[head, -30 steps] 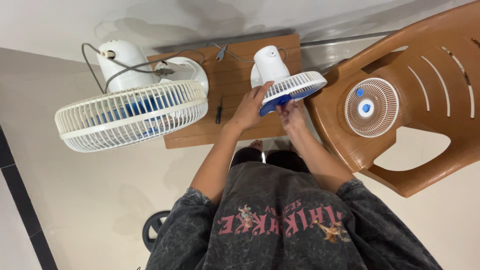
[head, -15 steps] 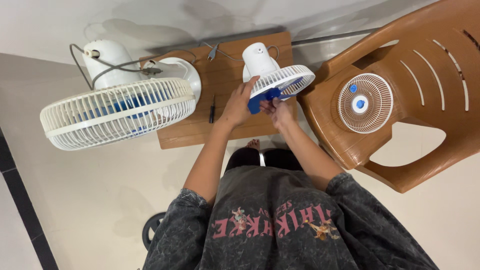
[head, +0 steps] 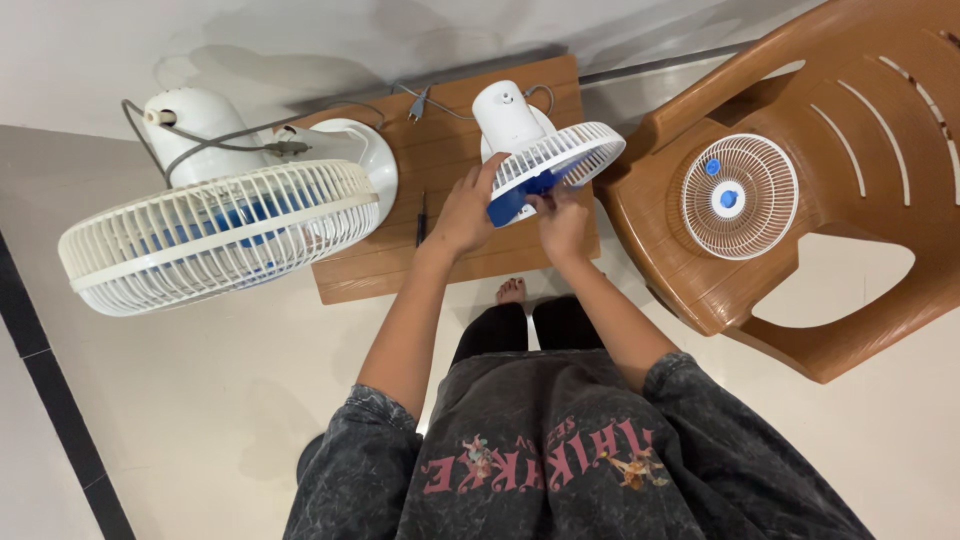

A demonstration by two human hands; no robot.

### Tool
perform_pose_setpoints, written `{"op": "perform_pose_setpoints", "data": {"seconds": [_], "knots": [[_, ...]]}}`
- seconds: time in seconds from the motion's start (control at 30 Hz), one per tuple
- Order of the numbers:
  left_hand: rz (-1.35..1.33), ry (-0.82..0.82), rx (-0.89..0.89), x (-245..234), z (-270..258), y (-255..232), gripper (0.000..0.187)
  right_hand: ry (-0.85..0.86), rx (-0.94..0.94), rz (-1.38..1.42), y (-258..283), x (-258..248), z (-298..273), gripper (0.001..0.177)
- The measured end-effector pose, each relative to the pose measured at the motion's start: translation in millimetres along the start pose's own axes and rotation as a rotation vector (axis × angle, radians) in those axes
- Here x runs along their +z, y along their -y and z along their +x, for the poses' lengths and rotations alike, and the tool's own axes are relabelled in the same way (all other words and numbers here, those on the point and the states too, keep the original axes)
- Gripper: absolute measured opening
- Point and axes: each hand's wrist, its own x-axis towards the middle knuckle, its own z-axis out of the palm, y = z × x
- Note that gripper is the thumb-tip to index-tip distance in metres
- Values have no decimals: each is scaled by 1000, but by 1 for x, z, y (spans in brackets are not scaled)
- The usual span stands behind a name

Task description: The person disassembles a small white electric fan on a wooden table. They remove the front grille, then the blue fan blade, and use a screwdriver to loosen the central nut. The person then removes the rear grille and places the parts on a nearby chair.

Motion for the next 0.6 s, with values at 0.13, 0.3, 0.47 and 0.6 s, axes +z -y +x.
{"op": "perform_pose_setpoints", "data": {"seconds": [0.13,0.3,0.47,0.6], "knots": [[-18,39,55,1,1,7,85,-23,-255,-172,-2,-8,2,54],[-15,61,75,-2,0,15,87,99,100,272,-12,-1,-1,30],[-7,75,34,1,-3,11,86,97,39,117,-26,2,-5,28],[-11,36,32,7,-5,1,84,-75,-304,-273,-32,5,-8,63]]}}
